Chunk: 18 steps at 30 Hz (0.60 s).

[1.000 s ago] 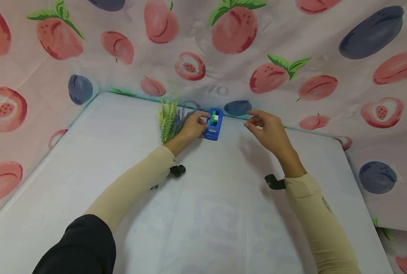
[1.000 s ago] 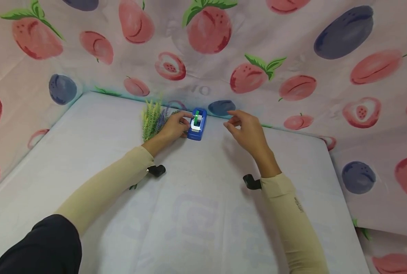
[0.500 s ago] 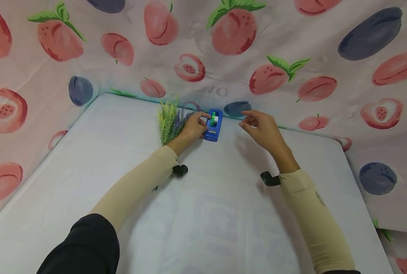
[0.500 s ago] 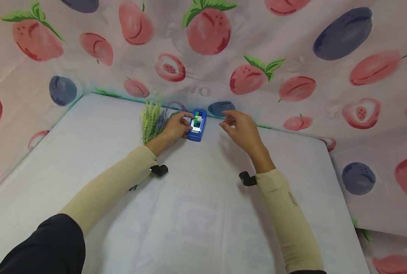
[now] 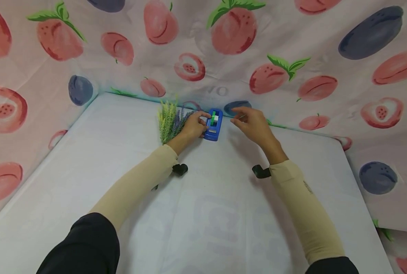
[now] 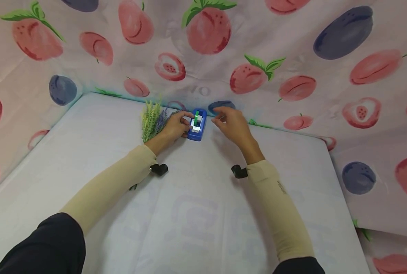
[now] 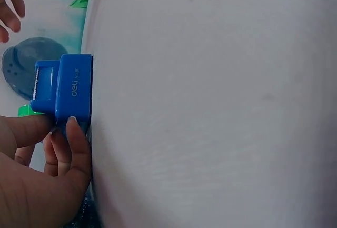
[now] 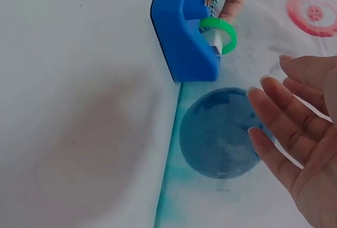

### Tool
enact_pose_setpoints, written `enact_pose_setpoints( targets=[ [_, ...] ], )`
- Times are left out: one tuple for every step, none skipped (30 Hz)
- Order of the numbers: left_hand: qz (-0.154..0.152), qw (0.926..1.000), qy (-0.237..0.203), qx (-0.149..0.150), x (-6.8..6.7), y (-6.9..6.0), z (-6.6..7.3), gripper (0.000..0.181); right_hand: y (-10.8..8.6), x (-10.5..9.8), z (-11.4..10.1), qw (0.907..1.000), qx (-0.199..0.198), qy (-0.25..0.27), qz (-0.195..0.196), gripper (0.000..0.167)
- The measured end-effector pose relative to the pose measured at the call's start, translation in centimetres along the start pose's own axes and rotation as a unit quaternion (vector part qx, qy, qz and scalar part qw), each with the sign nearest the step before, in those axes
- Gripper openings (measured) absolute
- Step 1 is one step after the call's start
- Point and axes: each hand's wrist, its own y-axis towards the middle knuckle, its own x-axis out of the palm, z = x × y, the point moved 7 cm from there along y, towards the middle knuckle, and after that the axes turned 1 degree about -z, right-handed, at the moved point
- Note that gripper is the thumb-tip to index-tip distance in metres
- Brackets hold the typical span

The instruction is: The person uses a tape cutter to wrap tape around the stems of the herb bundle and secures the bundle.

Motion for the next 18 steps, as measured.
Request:
enact_pose_setpoints(
  targets=[
    [0.0, 1.0, 0.0, 0.0, 0.0, 0.0, 0.0, 0.034, 0.2, 0.1, 0.0, 1.0, -0.001, 0.001, -0.001, 0.04],
    [-0.001, 1.0, -0.002, -0.001, 0.0, 0.1, 0.0, 0.034, 0.3, 0.3, 0.0, 1.0, -0.001, 0.003, -0.002, 0.039],
    [-0.001, 1.0, -0.005, -0.002, 0.0, 0.1, 0.0, 0.034, 0.5, 0.5, 0.1, 1.0, -0.001, 0.005, -0.003, 0.039],
    [-0.002, 1.0, -0.008, -0.003, 0.0, 0.1, 0.0, 0.034, 0.7, 0.6, 0.1, 1.0, -0.002, 0.005, -0.003, 0.039],
    [-0.002, 0.9999, -0.011, -0.003, 0.0, 0.2, 0.0, 0.034, 0.8, 0.8, 0.1, 1.0, -0.002, 0.007, -0.003, 0.039],
    [-0.002, 0.9999, -0.014, -0.004, 0.0, 0.2, 0.0, 0.034, 1.0, 0.9, 0.2, 1.0, -0.002, 0.007, -0.003, 0.039],
    [-0.002, 0.9998, -0.018, -0.004, 0.0, 0.3, -0.1, 0.034, 1.1, 1.0, 0.2, 1.0, -0.002, 0.009, -0.003, 0.038],
    [-0.002, 0.9997, -0.022, -0.006, -0.1, 0.3, -0.1, 0.034, 1.2, 1.2, 0.2, 0.9999, -0.002, 0.009, -0.003, 0.038],
    [-0.002, 0.9997, -0.024, -0.007, -0.1, 0.4, -0.2, 0.034, 1.3, 1.3, 0.2, 0.9999, -0.003, 0.011, -0.003, 0.038],
    [-0.002, 0.9996, -0.027, -0.008, -0.1, 0.5, -0.2, 0.034, 1.4, 1.4, 0.2, 0.9999, -0.003, 0.013, -0.003, 0.037],
    [-0.001, 0.9995, -0.031, -0.009, -0.1, 0.6, -0.3, 0.034, 1.5, 1.5, 0.3, 0.9999, -0.002, 0.015, -0.003, 0.037],
    [-0.001, 0.9993, -0.034, -0.011, -0.1, 0.7, -0.3, 0.033, 1.6, 1.6, 0.3, 0.9998, -0.002, 0.018, -0.004, 0.037],
    [-0.001, 0.9992, -0.038, -0.013, 0.0, 0.7, -0.3, 0.033, 1.7, 1.7, 0.3, 0.9998, -0.001, 0.02, -0.006, 0.037],
    [-0.001, 0.999, -0.042, -0.015, 0.0, 0.8, -0.4, 0.033, 1.8, 1.8, 0.3, 0.9998, -0.001, 0.021, -0.007, 0.037],
    [0.0, 0.9988, -0.046, -0.016, 0.0, 0.8, -0.3, 0.032, 1.8, 1.9, 0.4, 0.9997, 0.0, 0.022, -0.008, 0.037],
    [0.0, 0.9986, -0.05, -0.017, 0.0, 0.8, -0.3, 0.032, 1.9, 2.0, 0.5, 0.9997, 0.0, 0.023, -0.008, 0.036],
    [0.001, 0.9985, -0.052, -0.018, 0.1, 0.9, -0.3, 0.032, 2.0, 2.1, 0.6, 0.9997, 0.0, 0.023, -0.008, 0.036],
    [0.002, 0.9983, -0.054, -0.019, 0.1, 0.9, -0.3, 0.032, 2.1, 2.3, 0.6, 0.9997, 0.0, 0.023, -0.008, 0.036]
  ],
)
